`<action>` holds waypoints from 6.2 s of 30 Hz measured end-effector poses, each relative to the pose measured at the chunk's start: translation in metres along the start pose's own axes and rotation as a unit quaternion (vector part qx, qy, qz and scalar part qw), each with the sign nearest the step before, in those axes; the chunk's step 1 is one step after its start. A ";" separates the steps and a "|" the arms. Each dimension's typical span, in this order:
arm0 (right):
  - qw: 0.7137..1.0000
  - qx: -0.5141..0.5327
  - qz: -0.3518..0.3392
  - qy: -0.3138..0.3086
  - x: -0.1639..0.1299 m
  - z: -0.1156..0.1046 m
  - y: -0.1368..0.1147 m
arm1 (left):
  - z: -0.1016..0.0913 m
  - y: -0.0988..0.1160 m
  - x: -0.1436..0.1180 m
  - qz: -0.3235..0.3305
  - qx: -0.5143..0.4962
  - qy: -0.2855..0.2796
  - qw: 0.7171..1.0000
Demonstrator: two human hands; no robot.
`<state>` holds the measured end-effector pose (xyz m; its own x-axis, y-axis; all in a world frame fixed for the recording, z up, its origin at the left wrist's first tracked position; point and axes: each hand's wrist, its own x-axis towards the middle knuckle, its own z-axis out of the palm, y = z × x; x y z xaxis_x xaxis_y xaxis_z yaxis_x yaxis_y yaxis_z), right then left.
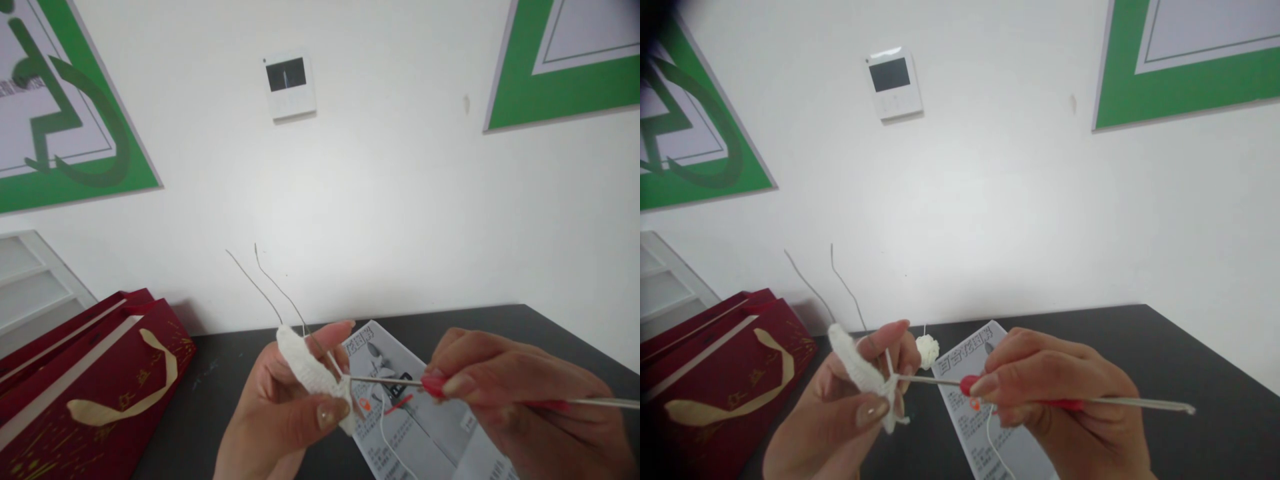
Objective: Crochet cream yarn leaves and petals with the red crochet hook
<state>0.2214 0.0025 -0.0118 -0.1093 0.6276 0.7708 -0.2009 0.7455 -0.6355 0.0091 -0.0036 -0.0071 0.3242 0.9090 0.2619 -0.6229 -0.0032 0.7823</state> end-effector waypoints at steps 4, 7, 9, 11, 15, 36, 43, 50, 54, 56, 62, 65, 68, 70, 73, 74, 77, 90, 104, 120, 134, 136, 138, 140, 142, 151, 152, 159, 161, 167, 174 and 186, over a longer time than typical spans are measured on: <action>0.999 -0.005 -0.040 -0.011 -0.002 0.000 0.000 | 0.004 0.001 -0.002 0.010 0.043 0.029 0.999; 0.997 -0.021 -0.068 -0.027 -0.003 -0.003 0.001 | 0.008 0.002 -0.001 0.007 0.041 0.040 0.998; 0.996 -0.018 -0.075 -0.040 -0.003 -0.004 0.001 | 0.008 0.001 -0.001 0.002 0.028 0.034 0.999; 0.997 -0.007 -0.070 -0.039 -0.003 -0.004 0.001 | 0.006 0.000 -0.001 -0.004 0.015 0.022 1.000; 0.998 0.011 -0.053 -0.036 -0.001 -0.004 0.001 | 0.002 -0.001 0.001 -0.009 -0.017 -0.029 0.999; 0.998 0.059 0.023 0.011 -0.001 -0.003 0.005 | 0.019 0.003 -0.001 -0.003 0.044 0.077 0.996; 0.999 0.046 -0.001 0.021 -0.002 -0.001 0.006 | 0.024 0.001 -0.001 0.027 0.069 0.089 0.993; 0.998 0.050 0.006 0.031 -0.001 0.000 0.006 | 0.025 0.004 -0.003 -0.002 0.046 0.102 0.994; 0.999 0.048 0.005 0.017 -0.001 -0.003 0.005 | 0.020 0.002 -0.004 -0.029 0.026 0.104 0.994; 0.999 0.049 0.004 0.014 -0.001 -0.005 0.006 | 0.016 0.001 -0.002 -0.026 0.014 0.073 0.997; 0.999 0.039 -0.001 -0.018 -0.001 -0.010 0.006 | 0.006 -0.001 0.006 -0.040 -0.020 -0.032 0.999; 0.999 0.037 0.002 -0.024 -0.002 -0.011 0.004 | 0.005 -0.002 0.008 -0.049 -0.037 -0.052 0.997; 0.999 0.043 0.008 -0.023 -0.001 -0.011 0.003 | 0.004 -0.002 0.008 -0.058 -0.043 -0.061 0.995; 0.999 0.050 0.016 -0.016 0.000 -0.011 0.002 | 0.003 -0.002 0.008 -0.061 -0.037 -0.054 0.996; 0.997 0.068 0.043 -0.004 0.003 -0.009 0.002 | 0.003 -0.001 0.007 -0.052 -0.014 -0.053 0.997; 0.996 0.076 0.052 -0.001 0.004 -0.008 0.002 | 0.003 -0.001 0.006 -0.047 -0.004 -0.047 0.998; 0.993 0.095 0.071 0.021 0.004 -0.004 0.000 | 0.005 0.002 0.002 -0.041 0.023 -0.009 0.999; 0.998 0.039 0.023 -0.049 0.002 -0.014 -0.003 | -0.001 -0.006 0.014 -0.107 -0.075 -0.075 0.989; 0.905 0.312 0.277 0.085 0.014 0.005 0.019 | 0.006 -0.011 0.012 0.017 0.086 0.061 0.994; 0.897 0.290 0.268 0.197 0.010 0.031 0.024 | 0.014 -0.021 0.021 0.005 0.036 0.105 0.994; 0.908 0.250 0.245 0.229 0.008 0.037 0.039 | 0.012 -0.039 0.032 0.006 0.080 0.205 0.976; 0.908 0.244 0.250 0.231 0.008 0.036 0.041 | 0.017 -0.043 0.033 0.027 0.070 0.232 0.970; 0.910 0.242 0.254 0.223 0.010 0.035 0.042 | 0.021 -0.049 0.034 0.045 0.057 0.250 0.966; 0.912 0.243 0.256 0.209 0.011 0.034 0.043 | 0.024 -0.054 0.036 0.050 0.046 0.255 0.965; 0.913 0.246 0.263 0.190 0.012 0.032 0.044 | 0.025 -0.059 0.038 0.044 0.037 0.250 0.966; 0.931 0.184 0.290 0.127 0.016 0.022 0.048 | 0.021 -0.058 0.042 0.030 0.007 0.203 0.979; 0.933 0.175 0.289 0.125 0.016 0.021 0.048 | 0.021 -0.057 0.042 0.027 0.006 0.201 0.979; 0.948 0.151 0.258 0.110 0.018 0.015 0.054 | 0.013 -0.044 0.044 -0.011 0.016 0.170 0.985; 0.949 0.150 0.255 0.107 0.018 0.015 0.054 | 0.009 -0.043 0.045 -0.014 0.023 0.166 0.986; 0.957 0.141 0.233 0.104 0.018 0.012 0.054 | 0.003 -0.038 0.046 -0.032 0.041 0.133 0.990; 0.957 0.172 0.230 0.029 0.019 -0.004 0.055 | -0.019 -0.025 0.043 -0.075 0.047 0.043 0.995; 0.971 0.113 0.211 0.013 0.022 -0.009 0.046 | -0.050 -0.024 0.049 -0.131 0.071 -0.065 0.987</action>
<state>0.2182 0.0521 -0.0247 -0.2050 0.8737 0.4411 -0.3527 0.3545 -0.8660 0.0047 0.0616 -0.0411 0.5543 0.8259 0.1032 -0.4024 0.1574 0.9018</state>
